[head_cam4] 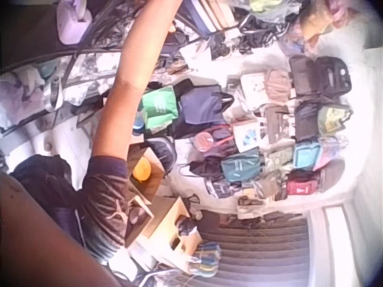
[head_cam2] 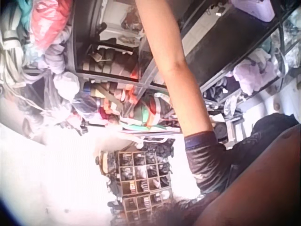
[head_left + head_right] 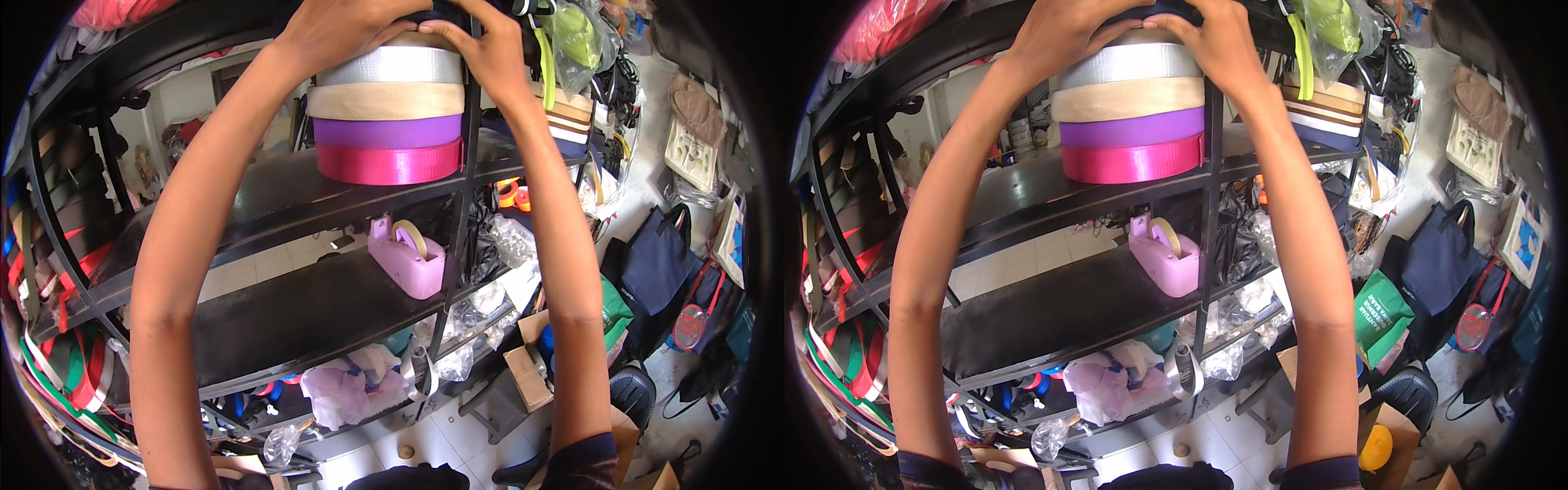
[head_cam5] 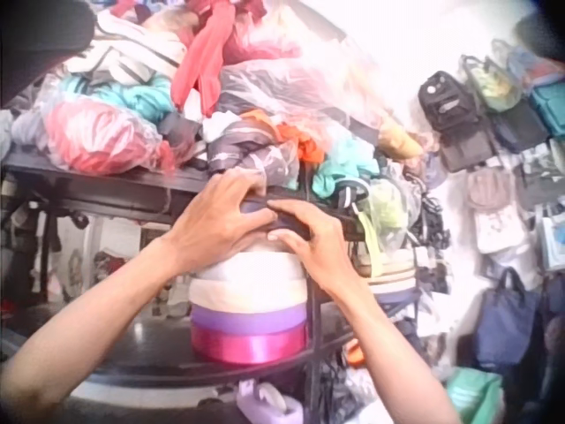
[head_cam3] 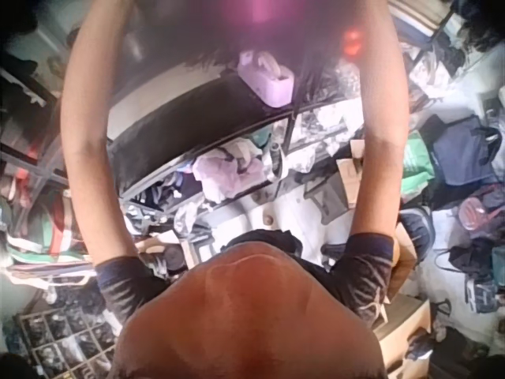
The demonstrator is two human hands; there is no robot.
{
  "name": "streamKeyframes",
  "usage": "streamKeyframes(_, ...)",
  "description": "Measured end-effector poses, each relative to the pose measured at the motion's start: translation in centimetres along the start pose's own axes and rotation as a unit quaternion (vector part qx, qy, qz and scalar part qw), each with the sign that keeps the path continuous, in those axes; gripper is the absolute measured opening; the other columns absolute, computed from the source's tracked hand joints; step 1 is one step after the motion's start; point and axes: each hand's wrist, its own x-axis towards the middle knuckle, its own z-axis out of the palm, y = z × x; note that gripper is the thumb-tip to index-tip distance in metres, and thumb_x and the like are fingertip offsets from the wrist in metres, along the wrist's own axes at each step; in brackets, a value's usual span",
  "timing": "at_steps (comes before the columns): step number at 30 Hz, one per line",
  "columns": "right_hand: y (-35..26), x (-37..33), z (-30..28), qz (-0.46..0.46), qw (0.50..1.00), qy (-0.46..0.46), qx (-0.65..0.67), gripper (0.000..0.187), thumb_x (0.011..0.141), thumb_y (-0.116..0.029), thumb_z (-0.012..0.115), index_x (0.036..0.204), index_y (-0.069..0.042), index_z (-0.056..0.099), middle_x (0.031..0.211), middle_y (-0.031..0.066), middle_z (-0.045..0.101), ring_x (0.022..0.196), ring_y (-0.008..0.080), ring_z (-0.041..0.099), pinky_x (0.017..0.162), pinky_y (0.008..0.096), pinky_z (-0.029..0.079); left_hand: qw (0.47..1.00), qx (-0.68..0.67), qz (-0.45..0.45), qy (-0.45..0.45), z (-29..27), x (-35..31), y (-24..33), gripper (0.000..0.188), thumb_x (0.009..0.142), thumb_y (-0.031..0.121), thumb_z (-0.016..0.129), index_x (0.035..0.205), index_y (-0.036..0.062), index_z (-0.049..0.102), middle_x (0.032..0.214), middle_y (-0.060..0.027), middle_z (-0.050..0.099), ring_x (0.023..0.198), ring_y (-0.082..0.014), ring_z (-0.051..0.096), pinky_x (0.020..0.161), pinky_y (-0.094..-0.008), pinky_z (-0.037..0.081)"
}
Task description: The person takes several ribbon reels of different colors out of boxes and places them onto a storage shelf.
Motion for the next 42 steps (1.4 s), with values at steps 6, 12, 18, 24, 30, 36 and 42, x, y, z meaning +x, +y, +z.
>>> streamKeyframes(6,1.8,-0.5,0.1,-0.059,0.996,0.037,-0.053,0.036,0.076,-0.006,0.074,0.111,-0.005,0.066,0.105,0.0135,0.068,0.097,0.0292,0.064,0.085,0.0352,0.050,0.998,0.025,-0.049,-0.014,-1.4,-3.0,0.3,0.034,0.076,0.022,0.072,0.105,0.0075,0.060,0.110,-0.0116,0.057,0.102,-0.0304,0.055,0.086,-0.0405,0.043)
streamKeyframes(12,2.2,-1.0,-0.1,-0.027,0.995,0.044,-0.083,0.035,0.076,-0.008,0.076,0.110,-0.006,0.068,0.105,0.0130,0.068,0.094,0.0282,0.063,0.085,0.0344,0.048,0.931,0.009,-0.329,0.155,0.0,-7.1,1.3,0.027,0.085,0.023,0.060,0.103,0.0045,0.059,0.105,-0.0154,0.061,0.098,-0.0332,0.059,0.090,-0.0428,0.044)
streamKeyframes(18,2.6,-0.9,-0.4,-0.039,0.994,0.038,-0.098,0.036,0.074,-0.011,0.077,0.110,-0.007,0.069,0.101,0.0118,0.069,0.092,0.0271,0.063,0.081,0.0345,0.046,0.603,-0.125,-0.780,0.111,1.5,-9.6,0.1,0.042,0.096,0.039,0.046,0.105,0.0003,0.060,0.114,-0.0133,0.053,0.094,-0.0239,0.051,0.087,-0.0400,0.042)
streamKeyframes(24,3.5,-0.9,-0.1,-0.064,0.989,0.062,-0.119,0.036,0.072,-0.014,0.079,0.107,-0.008,0.070,0.102,0.0104,0.070,0.094,0.0264,0.062,0.085,0.0346,0.046,0.468,-0.434,-0.765,0.086,2.6,-9.8,-1.4,0.068,0.097,0.044,0.021,0.145,-0.0037,0.027,0.142,-0.0233,0.042,0.127,-0.0346,0.044,0.111,-0.0470,0.030)
streamKeyframes(30,4.9,-1.0,-0.5,-0.093,0.982,0.054,-0.153,0.038,0.070,-0.019,0.081,0.105,-0.011,0.071,0.098,0.0065,0.067,0.095,0.0246,0.059,0.088,0.0348,0.041,0.492,-0.422,-0.762,-0.006,3.7,-10.4,-2.2,0.069,0.097,0.047,0.015,0.147,0.0005,0.025,0.146,-0.0228,0.038,0.131,-0.0347,0.041,0.112,-0.0514,0.026)
streamKeyframes(36,5.8,-1.1,-0.5,-0.045,0.979,0.040,-0.196,0.039,0.068,-0.024,0.081,0.105,-0.016,0.071,0.094,0.0046,0.060,0.091,0.0257,0.054,0.083,0.0366,0.040,0.486,-0.399,-0.776,-0.036,5.0,-10.7,-2.7,0.067,0.096,0.049,0.011,0.141,0.0040,0.034,0.134,-0.0160,0.048,0.121,-0.0289,0.046,0.104,-0.0541,0.033)
streamKeyframes(42,4.2,-0.7,-1.3,-0.050,0.960,0.000,-0.275,0.037,0.070,-0.028,0.079,0.103,-0.015,0.071,0.089,0.0033,0.062,0.091,0.0227,0.055,0.085,0.0376,0.036,0.474,-0.411,-0.777,-0.050,6.6,-11.9,-3.5,0.067,0.096,0.050,0.009,0.136,0.0061,0.038,0.125,-0.0111,0.052,0.113,-0.0259,0.050,0.097,-0.0551,0.039)
